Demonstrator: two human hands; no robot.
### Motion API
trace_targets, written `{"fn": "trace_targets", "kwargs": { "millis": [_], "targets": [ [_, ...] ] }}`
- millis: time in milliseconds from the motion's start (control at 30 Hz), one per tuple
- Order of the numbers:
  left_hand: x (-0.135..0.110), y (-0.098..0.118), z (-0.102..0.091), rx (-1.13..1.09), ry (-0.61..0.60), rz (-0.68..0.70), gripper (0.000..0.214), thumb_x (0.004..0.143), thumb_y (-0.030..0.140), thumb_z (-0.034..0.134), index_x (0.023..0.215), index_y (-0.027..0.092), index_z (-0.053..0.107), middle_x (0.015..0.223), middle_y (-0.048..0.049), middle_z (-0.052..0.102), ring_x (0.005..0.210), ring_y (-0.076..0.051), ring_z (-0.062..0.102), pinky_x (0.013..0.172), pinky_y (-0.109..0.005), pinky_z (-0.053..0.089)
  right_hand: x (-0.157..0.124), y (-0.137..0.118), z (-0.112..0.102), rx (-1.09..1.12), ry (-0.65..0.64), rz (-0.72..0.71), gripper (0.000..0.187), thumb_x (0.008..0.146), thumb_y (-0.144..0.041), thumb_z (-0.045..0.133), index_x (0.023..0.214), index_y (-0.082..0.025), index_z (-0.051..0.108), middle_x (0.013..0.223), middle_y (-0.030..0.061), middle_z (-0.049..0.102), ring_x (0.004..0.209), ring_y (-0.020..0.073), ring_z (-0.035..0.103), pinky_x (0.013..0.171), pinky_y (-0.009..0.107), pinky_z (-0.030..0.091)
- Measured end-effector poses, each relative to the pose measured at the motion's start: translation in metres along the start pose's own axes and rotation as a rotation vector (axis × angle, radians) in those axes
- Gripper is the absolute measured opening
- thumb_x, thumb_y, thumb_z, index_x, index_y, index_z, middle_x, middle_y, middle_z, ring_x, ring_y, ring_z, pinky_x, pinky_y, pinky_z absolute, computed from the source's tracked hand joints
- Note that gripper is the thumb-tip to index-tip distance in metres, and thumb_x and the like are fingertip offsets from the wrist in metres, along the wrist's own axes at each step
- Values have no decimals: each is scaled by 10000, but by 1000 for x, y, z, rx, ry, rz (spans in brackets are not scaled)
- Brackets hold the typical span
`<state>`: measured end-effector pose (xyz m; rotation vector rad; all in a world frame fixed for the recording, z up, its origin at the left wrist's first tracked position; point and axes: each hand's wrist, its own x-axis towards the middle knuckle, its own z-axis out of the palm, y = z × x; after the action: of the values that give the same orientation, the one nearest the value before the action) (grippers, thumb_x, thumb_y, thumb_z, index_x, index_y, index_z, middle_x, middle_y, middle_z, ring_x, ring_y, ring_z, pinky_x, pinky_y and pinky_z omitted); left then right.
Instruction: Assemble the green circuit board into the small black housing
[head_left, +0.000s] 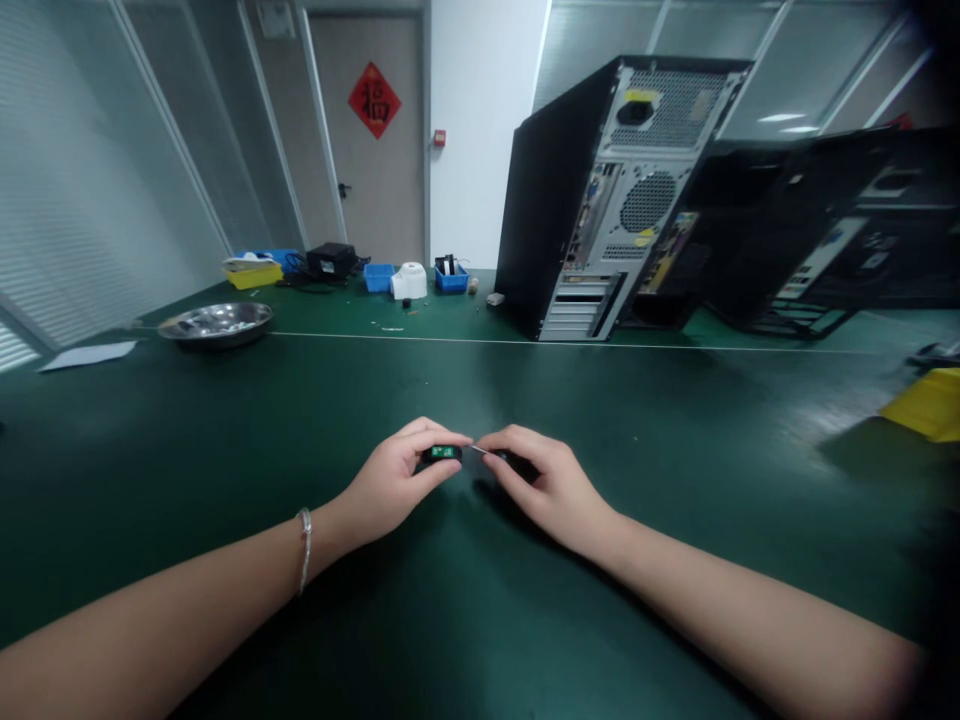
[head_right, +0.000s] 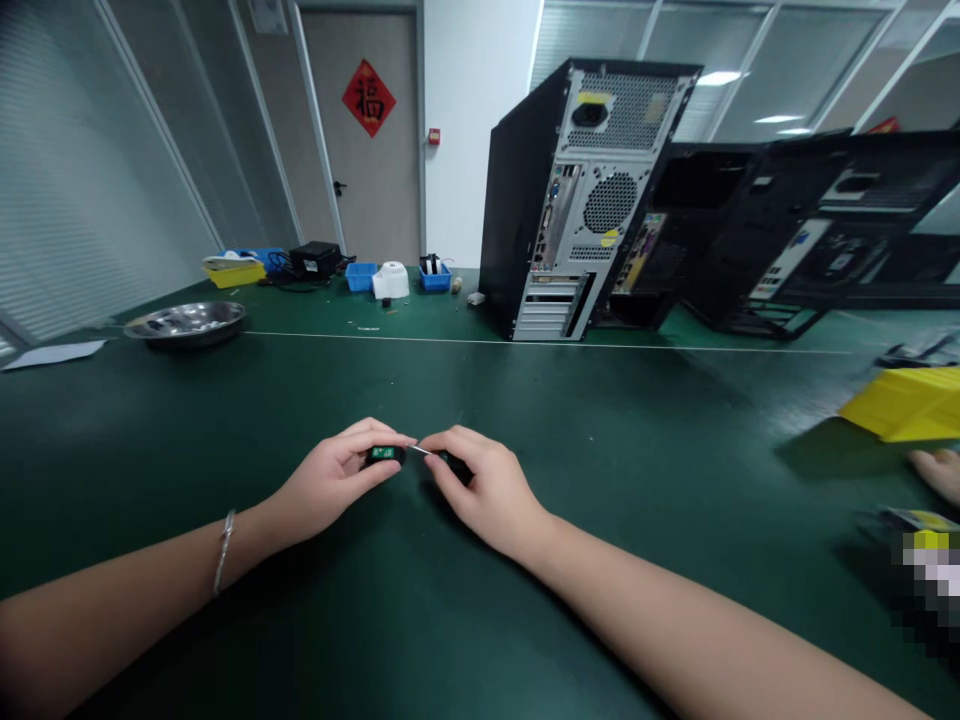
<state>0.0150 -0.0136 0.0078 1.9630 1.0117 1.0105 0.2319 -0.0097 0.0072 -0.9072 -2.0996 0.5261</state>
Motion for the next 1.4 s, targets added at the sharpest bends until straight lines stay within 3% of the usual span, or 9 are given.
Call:
{"fn": "trace_targets", "kwargs": {
  "millis": [200, 667, 967, 1267, 1400],
  "targets": [
    [0, 0, 0, -82, 44, -95, 167, 863, 253, 647, 1008, 174, 666, 1021, -71, 675, 995, -215, 632, 896, -362, 502, 0, -2, 0, 0, -5, 8, 179, 947, -275, 552, 977, -220, 719, 897, 56, 708, 803, 178, 663, 737, 304, 542],
    [-2, -1, 2, -59, -7, -99, 167, 823, 258, 697, 966, 171, 701, 940, -64, 674, 878, -194, 640, 793, -326, 515, 0, -4, 0, -36, -49, -47, 184, 940, -257, 557, 942, -221, 738, 856, 48, 727, 783, 173, 669, 721, 297, 533],
    [2, 5, 1, -351, -48, -215, 201, 744, 203, 762, 929, 146, 708, 920, -60, 707, 897, -196, 659, 860, -363, 536, -1, -6, 0, 39, -28, -52, 165, 937, -254, 561, 929, -207, 719, 850, 47, 727, 769, 173, 663, 714, 304, 530],
    [3, -2, 1, -360, -59, -112, 197, 788, 215, 716, 979, 166, 713, 1056, -73, 608, 977, -193, 611, 880, -344, 507, -2, -3, 2, 49, -19, -20, 151, 930, -253, 572, 949, -199, 711, 840, 46, 712, 761, 171, 661, 706, 295, 528],
    [2, -1, 0, -361, -54, -186, 293, 839, 235, 671, 1126, 186, 643, 1050, -61, 615, 1000, -188, 601, 928, -365, 477, -2, -3, 2, 51, -55, -39, 157, 933, -233, 567, 965, -198, 716, 869, 47, 719, 791, 170, 659, 737, 298, 525]
  ]
}}
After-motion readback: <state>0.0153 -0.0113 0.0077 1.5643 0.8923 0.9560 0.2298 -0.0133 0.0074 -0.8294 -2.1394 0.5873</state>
